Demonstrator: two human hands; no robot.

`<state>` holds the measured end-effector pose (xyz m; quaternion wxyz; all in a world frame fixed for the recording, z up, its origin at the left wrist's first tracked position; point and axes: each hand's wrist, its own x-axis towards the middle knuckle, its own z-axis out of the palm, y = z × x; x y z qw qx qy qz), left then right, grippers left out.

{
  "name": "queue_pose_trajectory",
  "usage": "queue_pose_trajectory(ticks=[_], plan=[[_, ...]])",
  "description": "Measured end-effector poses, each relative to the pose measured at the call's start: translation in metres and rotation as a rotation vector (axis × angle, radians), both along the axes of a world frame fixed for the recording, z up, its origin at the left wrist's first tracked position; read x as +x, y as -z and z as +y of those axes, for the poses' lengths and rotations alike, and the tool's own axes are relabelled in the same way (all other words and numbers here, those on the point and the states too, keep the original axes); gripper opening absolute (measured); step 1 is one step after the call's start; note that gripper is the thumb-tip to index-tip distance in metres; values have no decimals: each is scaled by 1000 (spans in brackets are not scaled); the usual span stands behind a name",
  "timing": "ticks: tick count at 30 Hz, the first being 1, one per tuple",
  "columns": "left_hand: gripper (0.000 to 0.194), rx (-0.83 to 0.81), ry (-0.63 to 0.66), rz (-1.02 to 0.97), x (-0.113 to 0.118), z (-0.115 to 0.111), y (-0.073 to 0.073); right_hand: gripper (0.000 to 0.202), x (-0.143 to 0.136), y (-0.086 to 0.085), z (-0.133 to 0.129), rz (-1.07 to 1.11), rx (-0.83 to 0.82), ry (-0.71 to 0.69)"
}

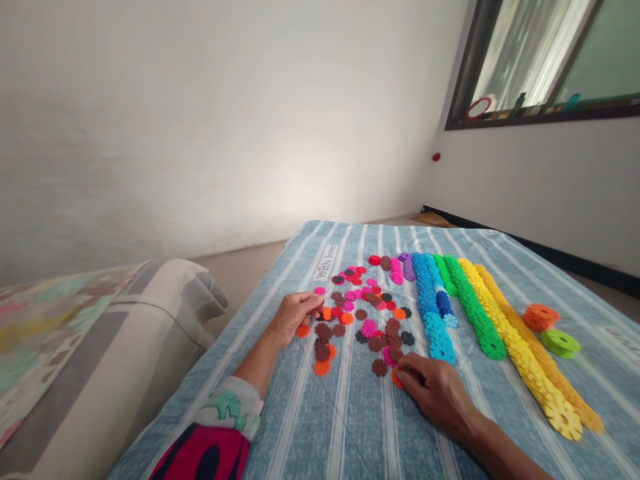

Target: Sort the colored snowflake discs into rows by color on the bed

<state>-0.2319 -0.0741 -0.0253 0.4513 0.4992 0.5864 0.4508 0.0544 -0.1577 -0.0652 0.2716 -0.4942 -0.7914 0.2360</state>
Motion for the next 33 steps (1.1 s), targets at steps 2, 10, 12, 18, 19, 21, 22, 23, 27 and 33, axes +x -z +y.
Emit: queue_pose_trajectory(ticks=[2,10,12,18,19,21,22,23,27,33], plan=[[35,0,6,27,0,-1,1,23,0,1,0,-5,0,8],[29,43,156,167,0,-5,-2,23,0,2,-2,-10,-23,18],[28,52,123,147,1,-6,-2,23,0,1,-2,-8,-28,23],[29,109,-30,122,-1,-3,3,23,0,1,0,2,-24,19],[30,129,-65,126,-2,-2,4,23,-1,2,0,5,-22,16],[33,169,-130,144,-3,0,7,23,-1,2,0,7,-17,21],[34,187,-154,156,-4,2,8,23,-2,2,0,5,-13,27],[35,202,-172,169,-5,3,9,23,-2,1,0,1,-9,33],[35,233,-156,289,-8,6,11,22,-3,0,0,-10,1,35],[28,255,-137,577,-9,8,13,22,-4,-1,0,-11,-11,46]])
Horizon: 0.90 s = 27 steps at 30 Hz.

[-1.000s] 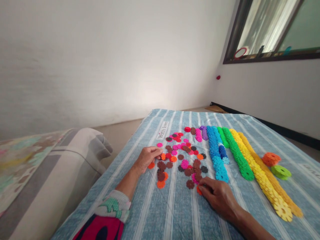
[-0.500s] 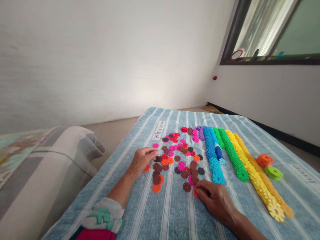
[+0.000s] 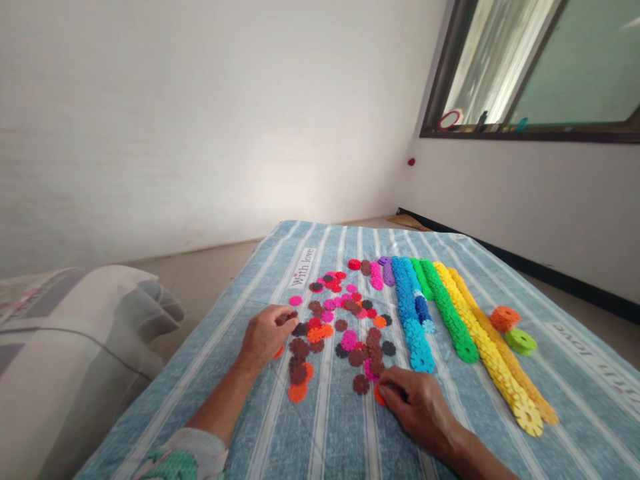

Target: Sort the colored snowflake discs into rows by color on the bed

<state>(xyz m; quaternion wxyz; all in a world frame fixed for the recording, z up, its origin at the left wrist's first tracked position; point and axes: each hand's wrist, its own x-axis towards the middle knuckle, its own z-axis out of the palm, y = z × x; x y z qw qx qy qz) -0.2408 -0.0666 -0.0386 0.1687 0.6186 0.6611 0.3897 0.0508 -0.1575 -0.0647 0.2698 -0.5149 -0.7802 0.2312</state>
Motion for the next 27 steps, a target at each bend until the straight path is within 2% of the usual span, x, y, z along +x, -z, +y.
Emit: queue_pose_trajectory(ticks=[5,27], plan=[[29,-19,17,90,0,2,2,22,-1,1,0,5,0,-6],[23,-7,29,107,-4,5,3,25,-3,3,0,19,-4,12]])
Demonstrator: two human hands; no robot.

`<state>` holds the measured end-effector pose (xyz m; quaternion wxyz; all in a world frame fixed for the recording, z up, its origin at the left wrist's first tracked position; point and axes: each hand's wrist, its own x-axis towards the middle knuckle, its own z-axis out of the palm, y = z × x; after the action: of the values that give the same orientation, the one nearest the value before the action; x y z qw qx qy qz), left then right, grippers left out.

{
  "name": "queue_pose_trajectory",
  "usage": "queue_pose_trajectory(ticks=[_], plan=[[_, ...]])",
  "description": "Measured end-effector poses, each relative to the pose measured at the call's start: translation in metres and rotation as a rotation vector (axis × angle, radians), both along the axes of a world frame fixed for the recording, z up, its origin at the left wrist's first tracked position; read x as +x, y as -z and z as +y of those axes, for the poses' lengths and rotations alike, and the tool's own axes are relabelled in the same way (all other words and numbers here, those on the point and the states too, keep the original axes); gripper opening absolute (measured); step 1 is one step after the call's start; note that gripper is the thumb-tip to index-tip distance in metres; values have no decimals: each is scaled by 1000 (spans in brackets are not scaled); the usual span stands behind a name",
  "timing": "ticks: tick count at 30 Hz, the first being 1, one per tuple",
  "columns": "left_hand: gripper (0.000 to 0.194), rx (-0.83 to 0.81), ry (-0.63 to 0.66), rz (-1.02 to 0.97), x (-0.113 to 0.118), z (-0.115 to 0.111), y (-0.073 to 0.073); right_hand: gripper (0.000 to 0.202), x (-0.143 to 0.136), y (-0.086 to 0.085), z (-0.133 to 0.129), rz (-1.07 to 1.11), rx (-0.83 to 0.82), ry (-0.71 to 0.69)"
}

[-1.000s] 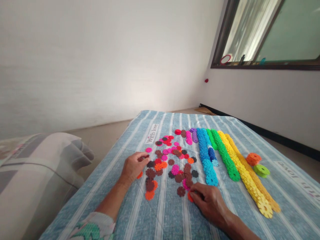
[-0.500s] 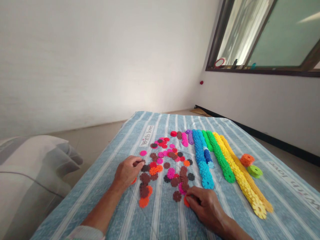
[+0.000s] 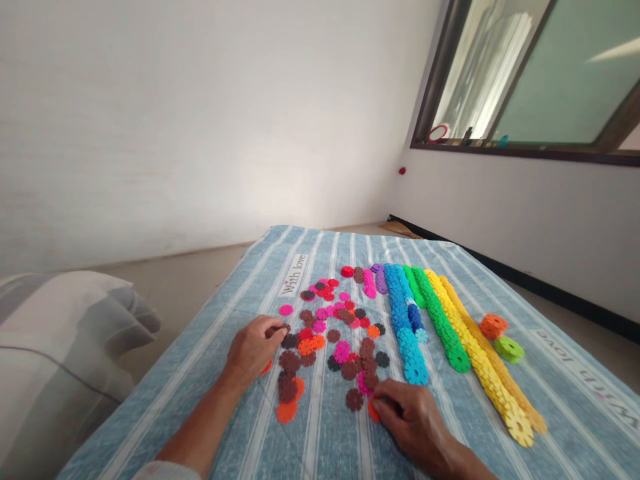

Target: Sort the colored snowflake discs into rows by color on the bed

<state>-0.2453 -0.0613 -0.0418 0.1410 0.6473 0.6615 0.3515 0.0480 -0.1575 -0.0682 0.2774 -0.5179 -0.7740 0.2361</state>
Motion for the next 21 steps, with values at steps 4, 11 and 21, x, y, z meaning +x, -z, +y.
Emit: queue_pose_trajectory(ticks=[4,11,21], plan=[[25,-1,12,-23,-2,1,1,28,1,-8,2,-4,-1,15],[25,-10,19,-48,-3,2,1,28,10,-52,77,-372,189,116],[22,-8,-3,-83,-6,3,6,53,7,-63,196,-730,98,92]])
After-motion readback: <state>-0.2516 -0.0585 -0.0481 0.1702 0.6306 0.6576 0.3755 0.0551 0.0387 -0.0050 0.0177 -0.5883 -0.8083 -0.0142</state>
